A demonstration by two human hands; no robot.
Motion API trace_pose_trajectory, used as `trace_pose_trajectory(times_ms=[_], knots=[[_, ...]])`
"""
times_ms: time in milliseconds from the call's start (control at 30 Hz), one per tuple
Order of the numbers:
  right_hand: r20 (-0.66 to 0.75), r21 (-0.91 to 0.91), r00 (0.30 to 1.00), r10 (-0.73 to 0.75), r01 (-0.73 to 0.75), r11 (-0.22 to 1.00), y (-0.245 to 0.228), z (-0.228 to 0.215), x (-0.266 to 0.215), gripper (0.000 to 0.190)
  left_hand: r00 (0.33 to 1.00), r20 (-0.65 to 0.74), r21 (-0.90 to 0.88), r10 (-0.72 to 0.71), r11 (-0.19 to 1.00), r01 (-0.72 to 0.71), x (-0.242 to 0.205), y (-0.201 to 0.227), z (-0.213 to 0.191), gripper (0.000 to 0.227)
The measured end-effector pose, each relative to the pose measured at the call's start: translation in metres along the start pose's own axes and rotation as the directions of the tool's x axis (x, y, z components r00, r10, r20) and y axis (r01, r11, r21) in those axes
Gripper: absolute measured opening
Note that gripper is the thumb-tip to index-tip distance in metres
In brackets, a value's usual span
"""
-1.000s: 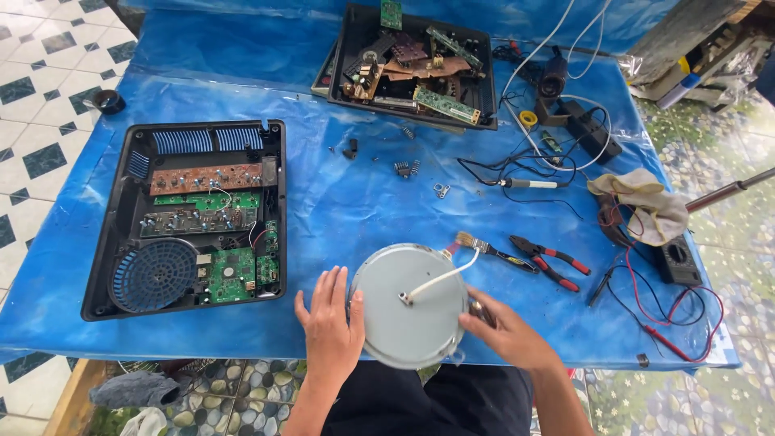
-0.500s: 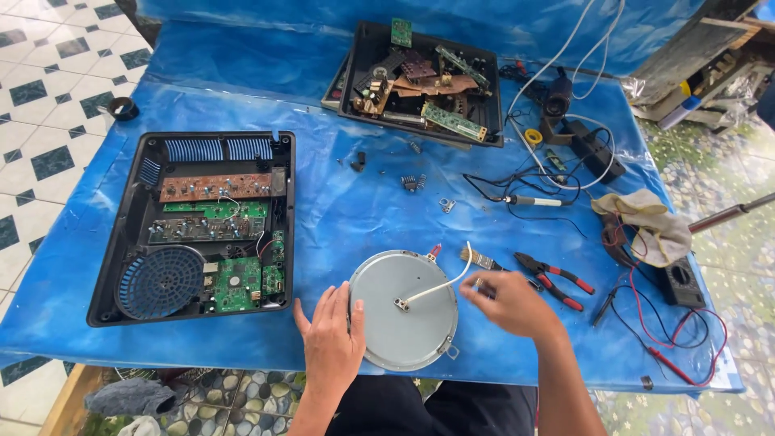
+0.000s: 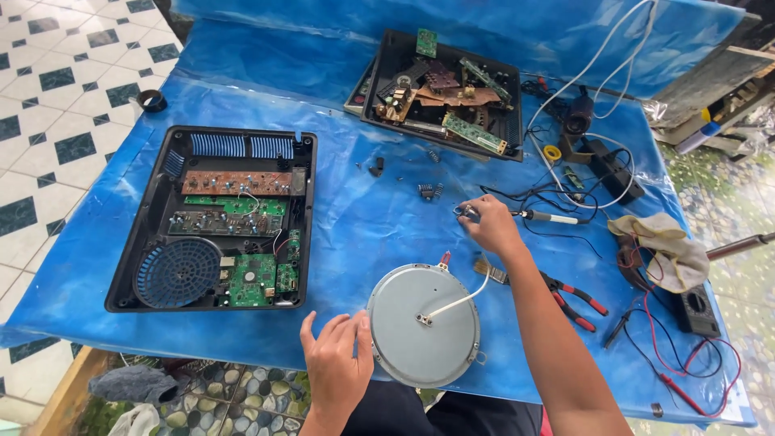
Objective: The person is assembling an induction cooker by placing the heating coil into the housing and aligning it with the internal components.
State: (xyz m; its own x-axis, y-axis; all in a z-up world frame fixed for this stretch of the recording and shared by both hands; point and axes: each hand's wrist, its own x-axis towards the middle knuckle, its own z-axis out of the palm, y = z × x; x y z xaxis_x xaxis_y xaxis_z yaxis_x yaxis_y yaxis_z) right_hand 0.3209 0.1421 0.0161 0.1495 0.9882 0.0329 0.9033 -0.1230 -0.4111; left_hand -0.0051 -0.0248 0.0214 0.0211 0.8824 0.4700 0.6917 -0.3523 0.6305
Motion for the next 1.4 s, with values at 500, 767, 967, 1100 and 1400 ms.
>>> trace_pose_trajectory(times_ms=[500, 767, 967, 1100, 1400], knots=[[0.000, 0.296, 1.000, 0.005, -0.005, 0.955, -0.047, -0.039, -0.046, 0.014, 0.990, 0.140, 0.030, 0.025, 0.999, -0.030, 0.001, -0.013, 0.050, 0.058], [0.105, 0.597, 0.980, -0.171, 0.075, 0.799, -0.071, -0.017, -0.057, 0.017, 0.984, 0.178, 0.073, -0.006, 0.997, -0.007, 0.026, -0.008, 0.049, 0.048], [0.263, 0.570, 0.955, -0.138, -0.038, 0.821, -0.077, -0.011, -0.057, 0.021, 0.979, 0.201, 0.002, 0.022, 1.000, -0.023, 0.034, -0.014, 0.075, 0.051], [0.334, 0.522, 0.941, -0.057, -0.135, 0.842, -0.067, -0.003, -0.056, 0.022, 0.961, 0.275, 0.035, 0.001, 0.999, -0.011, 0.041, -0.008, 0.074, 0.060], [0.407, 0.296, 0.913, 0.039, -0.172, 0.940, -0.082, -0.002, -0.049, 0.025, 0.922, 0.385, 0.031, 0.023, 0.999, -0.038, 0.048, -0.005, 0.082, 0.049]])
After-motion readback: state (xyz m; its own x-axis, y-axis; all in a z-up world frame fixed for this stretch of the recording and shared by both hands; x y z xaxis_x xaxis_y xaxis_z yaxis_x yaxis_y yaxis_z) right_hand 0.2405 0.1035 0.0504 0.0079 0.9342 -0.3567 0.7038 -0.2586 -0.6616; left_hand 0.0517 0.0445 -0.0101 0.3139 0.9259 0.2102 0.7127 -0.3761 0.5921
